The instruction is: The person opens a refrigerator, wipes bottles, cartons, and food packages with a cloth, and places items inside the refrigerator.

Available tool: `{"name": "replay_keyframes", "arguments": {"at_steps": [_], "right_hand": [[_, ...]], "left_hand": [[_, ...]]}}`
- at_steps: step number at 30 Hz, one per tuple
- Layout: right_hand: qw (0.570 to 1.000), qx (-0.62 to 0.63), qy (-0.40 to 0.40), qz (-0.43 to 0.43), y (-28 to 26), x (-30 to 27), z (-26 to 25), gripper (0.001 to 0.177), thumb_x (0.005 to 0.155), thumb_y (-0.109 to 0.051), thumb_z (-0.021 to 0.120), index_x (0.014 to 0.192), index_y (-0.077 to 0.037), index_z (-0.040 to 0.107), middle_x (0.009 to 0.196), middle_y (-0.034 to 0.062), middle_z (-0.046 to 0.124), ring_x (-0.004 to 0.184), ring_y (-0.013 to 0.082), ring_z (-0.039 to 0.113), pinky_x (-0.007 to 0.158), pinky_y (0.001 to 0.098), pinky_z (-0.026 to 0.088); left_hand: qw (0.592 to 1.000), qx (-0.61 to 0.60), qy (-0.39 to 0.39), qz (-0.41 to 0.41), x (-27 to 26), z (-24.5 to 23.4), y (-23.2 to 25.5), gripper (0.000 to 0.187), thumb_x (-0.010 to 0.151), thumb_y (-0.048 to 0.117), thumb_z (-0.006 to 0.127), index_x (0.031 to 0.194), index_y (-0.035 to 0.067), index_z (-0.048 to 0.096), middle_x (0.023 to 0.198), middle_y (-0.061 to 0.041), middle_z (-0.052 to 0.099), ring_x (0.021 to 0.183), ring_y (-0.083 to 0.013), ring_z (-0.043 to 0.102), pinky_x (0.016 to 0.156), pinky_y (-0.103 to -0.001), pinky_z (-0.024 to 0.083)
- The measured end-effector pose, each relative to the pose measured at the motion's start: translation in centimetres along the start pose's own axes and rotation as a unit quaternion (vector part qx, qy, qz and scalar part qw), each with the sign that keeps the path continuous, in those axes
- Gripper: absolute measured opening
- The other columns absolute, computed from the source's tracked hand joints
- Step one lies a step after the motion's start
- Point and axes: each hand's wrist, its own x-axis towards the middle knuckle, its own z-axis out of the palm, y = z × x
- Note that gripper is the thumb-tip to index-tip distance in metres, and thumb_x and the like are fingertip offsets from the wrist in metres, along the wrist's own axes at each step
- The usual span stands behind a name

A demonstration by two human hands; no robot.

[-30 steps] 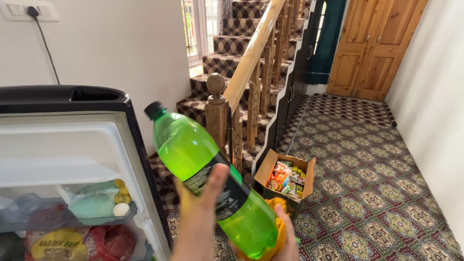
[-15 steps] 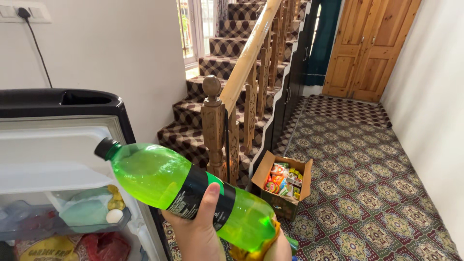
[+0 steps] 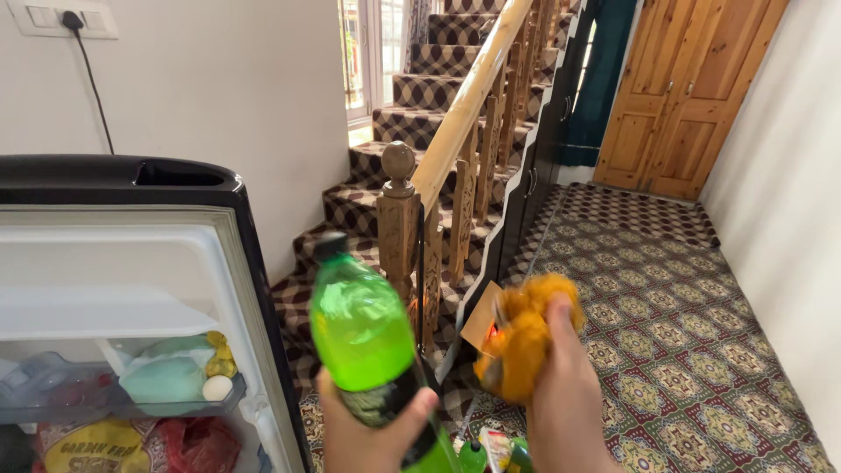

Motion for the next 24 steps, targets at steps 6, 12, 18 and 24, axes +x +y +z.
{"name": "replay_keyframes", "arguments": {"at_steps": [6,12,18,24], "right_hand": [[0.97,-0.2,-0.134,0.026,-5.5,0.9,6.4,0.048,0.083,-0.036,0.072,0.12,-0.007,0.065,0.096,0.0072,0.071,0.085,0.0157,0.07,0.08,0.0365,0.06],[0.913,-0.105,-0.361,0.159,-8.1,3.2,6.7,0.048,0.072,-0.024,0.084,0.108,-0.001,0.064,0.104,0.0139,0.073,0.099,0.0236,0.073,0.092,0.0427,0.059],[0.829,0.02,-0.528,0.18,-7.4,4.6,6.6,0.031,0.08,-0.012,0.085,0.098,-0.001,0.062,0.099,0.0156,0.069,0.107,0.0302,0.069,0.106,0.0521,0.054],[0.933,-0.169,-0.309,0.076,-7.0,2.7,9.3,0.027,0.07,-0.004,0.077,0.093,-0.001,0.062,0.083,0.0105,0.069,0.078,0.0227,0.073,0.081,0.0415,0.062]], "left_hand": [[0.97,-0.015,-0.178,-0.164,-1.9,1.1,0.8,0.106,0.048,0.012,0.094,0.141,0.012,0.042,0.109,-0.012,0.071,0.101,-0.0226,0.077,0.094,-0.041,0.061],[0.95,-0.189,-0.173,-0.175,-1.7,1.6,1.3,0.11,0.048,0.013,0.094,0.144,0.014,0.04,0.115,-0.011,0.07,0.106,-0.0215,0.075,0.098,-0.04,0.058],[0.913,-0.273,-0.247,-0.175,-2.5,2.1,2.7,0.115,0.049,0.014,0.094,0.149,0.016,0.038,0.122,-0.009,0.068,0.113,-0.0203,0.072,0.103,-0.038,0.053],[0.968,0.128,-0.187,-0.112,-2.1,0.3,1.8,0.121,0.053,0.024,0.099,0.152,0.022,0.03,0.13,-0.004,0.067,0.121,-0.0157,0.07,0.108,-0.032,0.047]]}}
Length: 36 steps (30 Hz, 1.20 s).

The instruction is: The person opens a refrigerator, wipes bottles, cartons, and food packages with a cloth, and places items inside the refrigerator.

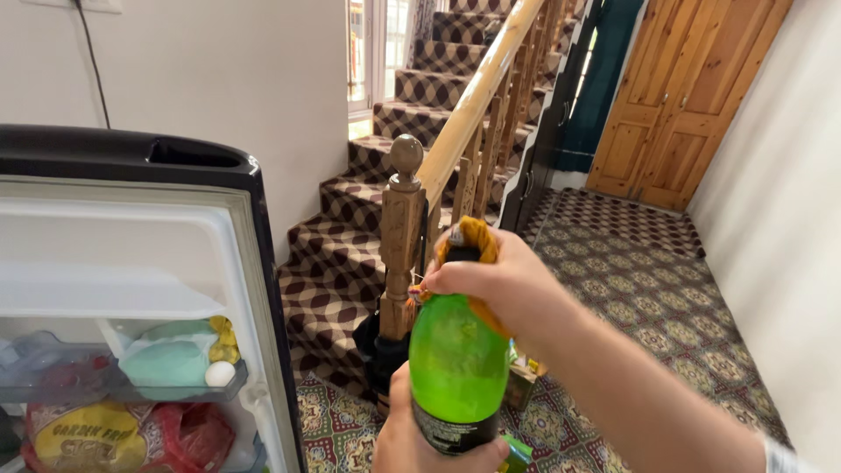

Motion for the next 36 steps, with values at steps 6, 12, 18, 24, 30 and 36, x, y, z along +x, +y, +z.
{"name": "replay_keyframes", "arguments": {"at_steps": [6,12,18,24,30,36], "right_hand": [[0.941,-0.102,0.321,0.024,4.2,-1.9,5.1,0.04,0.077,-0.025,0.083,0.106,-0.004,0.065,0.084,0.0099,0.07,0.07,0.0214,0.065,0.065,0.0363,0.056],[0.888,-0.252,0.206,-0.326,12.7,-3.9,3.0,0.046,0.109,-0.025,0.047,0.146,0.002,0.049,0.144,0.0197,0.055,0.137,0.0279,0.05,0.11,0.0373,0.035],[0.928,0.31,0.199,-0.047,16.9,-2.9,0.8,0.054,0.105,-0.032,0.042,0.145,0.002,0.054,0.144,0.0211,0.06,0.133,0.0313,0.055,0.111,0.0418,0.04],[0.898,0.437,0.041,-0.031,30.1,-2.2,-3.4,0.056,0.102,-0.03,0.041,0.15,0.0,0.045,0.147,0.0178,0.059,0.136,0.0299,0.053,0.114,0.0418,0.037],[0.893,0.425,0.08,0.125,34.7,-5.3,-6.7,0.058,0.101,-0.024,0.049,0.154,0.0,0.047,0.148,0.0193,0.056,0.136,0.029,0.055,0.119,0.0438,0.039],[0.895,0.444,0.035,-0.016,26.2,-7.7,-2.0,0.065,0.093,-0.031,0.052,0.148,0.002,0.044,0.146,0.0236,0.057,0.132,0.0335,0.06,0.115,0.0493,0.042]], "left_hand": [[0.991,-0.078,0.11,0.005,2.5,-0.3,-3.4,0.123,0.047,0.026,0.099,0.152,0.021,0.034,0.131,-0.006,0.065,0.118,-0.0178,0.069,0.106,-0.033,0.05],[0.946,-0.318,0.027,0.048,3.1,-1.5,-5.2,0.124,0.047,0.019,0.101,0.153,0.016,0.036,0.134,-0.013,0.059,0.124,-0.0254,0.066,0.108,-0.04,0.048],[0.974,0.019,0.049,0.22,2.4,-4.2,-4.4,0.125,0.043,0.014,0.106,0.152,0.012,0.044,0.137,-0.015,0.045,0.133,-0.0271,0.055,0.113,-0.044,0.038],[0.945,-0.161,0.007,0.286,2.0,-5.0,-2.2,0.11,0.048,0.014,0.096,0.145,0.003,0.045,0.138,-0.016,0.056,0.124,-0.0319,0.067,0.111,-0.047,0.047],[0.926,-0.368,-0.038,0.079,1.9,-7.4,-3.2,0.082,0.064,0.004,0.082,0.14,-0.002,0.052,0.116,-0.022,0.073,0.108,-0.0361,0.072,0.095,-0.05,0.057],[0.904,-0.422,-0.051,0.052,2.4,-8.8,-3.8,0.074,0.072,0.012,0.075,0.141,0.004,0.049,0.125,-0.01,0.07,0.117,-0.0226,0.069,0.101,-0.041,0.053]]}}
